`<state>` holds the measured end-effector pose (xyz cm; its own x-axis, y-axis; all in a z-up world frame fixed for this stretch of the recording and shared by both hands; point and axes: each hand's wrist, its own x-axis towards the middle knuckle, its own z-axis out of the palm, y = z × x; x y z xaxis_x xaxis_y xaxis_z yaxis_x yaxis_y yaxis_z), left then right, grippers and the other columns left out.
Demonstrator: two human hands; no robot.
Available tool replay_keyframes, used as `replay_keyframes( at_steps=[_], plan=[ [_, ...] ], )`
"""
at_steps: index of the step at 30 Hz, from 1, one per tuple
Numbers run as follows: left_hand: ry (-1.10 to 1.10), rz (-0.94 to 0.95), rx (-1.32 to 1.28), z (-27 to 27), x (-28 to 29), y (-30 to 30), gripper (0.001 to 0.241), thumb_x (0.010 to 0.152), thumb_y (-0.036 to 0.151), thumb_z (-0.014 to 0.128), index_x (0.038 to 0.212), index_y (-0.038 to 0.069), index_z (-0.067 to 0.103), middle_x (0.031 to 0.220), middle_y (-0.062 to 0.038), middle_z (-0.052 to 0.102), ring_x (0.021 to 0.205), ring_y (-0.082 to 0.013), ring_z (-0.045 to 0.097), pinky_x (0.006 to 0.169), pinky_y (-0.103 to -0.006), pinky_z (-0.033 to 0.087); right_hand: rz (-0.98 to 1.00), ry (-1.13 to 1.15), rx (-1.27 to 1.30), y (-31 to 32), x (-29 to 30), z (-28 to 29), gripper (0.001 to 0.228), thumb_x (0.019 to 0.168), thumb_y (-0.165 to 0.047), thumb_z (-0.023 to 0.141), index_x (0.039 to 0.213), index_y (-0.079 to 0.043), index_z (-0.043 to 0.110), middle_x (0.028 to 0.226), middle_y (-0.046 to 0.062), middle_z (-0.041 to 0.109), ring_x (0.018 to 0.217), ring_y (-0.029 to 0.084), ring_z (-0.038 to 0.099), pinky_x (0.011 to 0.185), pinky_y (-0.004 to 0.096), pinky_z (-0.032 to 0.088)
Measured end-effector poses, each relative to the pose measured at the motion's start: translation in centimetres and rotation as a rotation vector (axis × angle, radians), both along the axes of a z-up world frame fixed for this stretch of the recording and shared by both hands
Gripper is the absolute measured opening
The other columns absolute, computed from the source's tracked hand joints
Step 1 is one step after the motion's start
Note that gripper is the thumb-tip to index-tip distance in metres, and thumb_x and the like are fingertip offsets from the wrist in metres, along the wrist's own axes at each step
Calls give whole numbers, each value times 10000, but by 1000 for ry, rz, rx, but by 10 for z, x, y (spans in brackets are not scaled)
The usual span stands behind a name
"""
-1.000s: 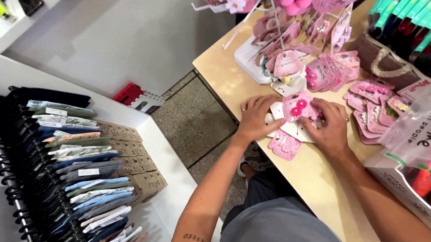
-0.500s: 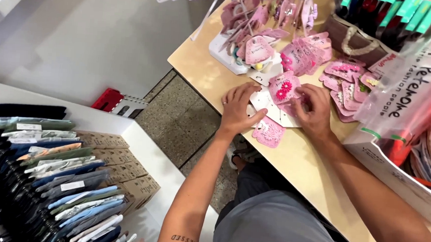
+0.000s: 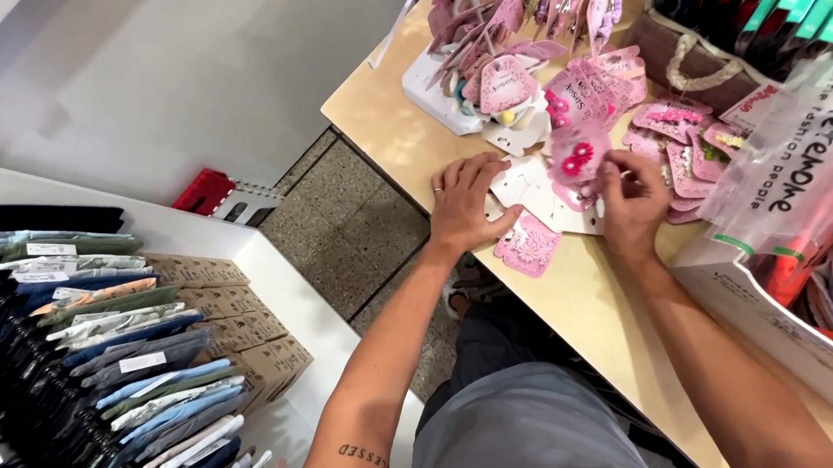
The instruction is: Arranging hair accessory cards in an organized grid on a display counter.
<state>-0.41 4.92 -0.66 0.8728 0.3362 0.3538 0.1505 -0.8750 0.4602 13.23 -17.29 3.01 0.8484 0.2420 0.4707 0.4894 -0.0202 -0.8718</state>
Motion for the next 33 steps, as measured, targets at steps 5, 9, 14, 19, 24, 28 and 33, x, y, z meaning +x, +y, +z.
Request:
replay_keyframes(
  at_steps=[5,9,14,19,24,28,33],
  plan=[
    [5,6,11,-2,1,0,783,805,690,772,1511,403,594,1560,93,574,1405,-222,517,1145,-498,367,12,20,69,-13,0,4,125,1142,44,779,1267,45,779,1182,186,742,985,216,707,839,344,568],
    [2,4,16,-4,1,0,774,794,627,773,1509,398,587,1556,85,571,1401,-227,518,1131,-515,370,139,280,-31,-36,-29,21,186,1093,24,669,1261,28,747,838,95,646,751,164,623,750,327,542],
    [-1,4,15,-8,1,1,764,785,574,760,1507,389,592,1547,81,572,1399,-222,519,1132,-499,360,122,252,-495,-76,-41,1,219,1030,-71,623,1152,-119,799,961,117,685,910,323,660,900,454,536],
    [3,27,20,6,0,-4,806,761,553,784,1517,366,579,1605,48,542,1407,-259,513,1149,-518,369,8,-147,-838,-75,-46,-11,208,1026,-277,731,1217,-194,745,1394,62,610,1319,368,586,1134,526,464],
    [8,62,-8,-4,1,-3,824,757,623,779,1520,387,577,1516,80,595,1394,-233,523,1141,-501,352,124,-239,-1077,-47,-43,-2,569,963,-396,785,1498,-232,683,1540,89,576,1481,396,514,1095,593,467],
    [11,60,-58,-3,-2,-3,843,750,698,781,1502,367,597,1480,90,623,1367,-227,544,1160,-501,367,155,-268,-1108,-46,-33,-13,562,954,-431,792,1487,-281,697,1516,51,575,1473,363,512,1128,572,433],
    [92,2,-120,25,-7,-7,814,797,812,795,1472,386,634,1429,87,684,1349,-247,566,1103,-510,379,63,-630,-809,-38,-20,-16,360,891,-446,858,1220,-309,809,1168,-9,701,1045,241,712,932,432,492]
  ],
)
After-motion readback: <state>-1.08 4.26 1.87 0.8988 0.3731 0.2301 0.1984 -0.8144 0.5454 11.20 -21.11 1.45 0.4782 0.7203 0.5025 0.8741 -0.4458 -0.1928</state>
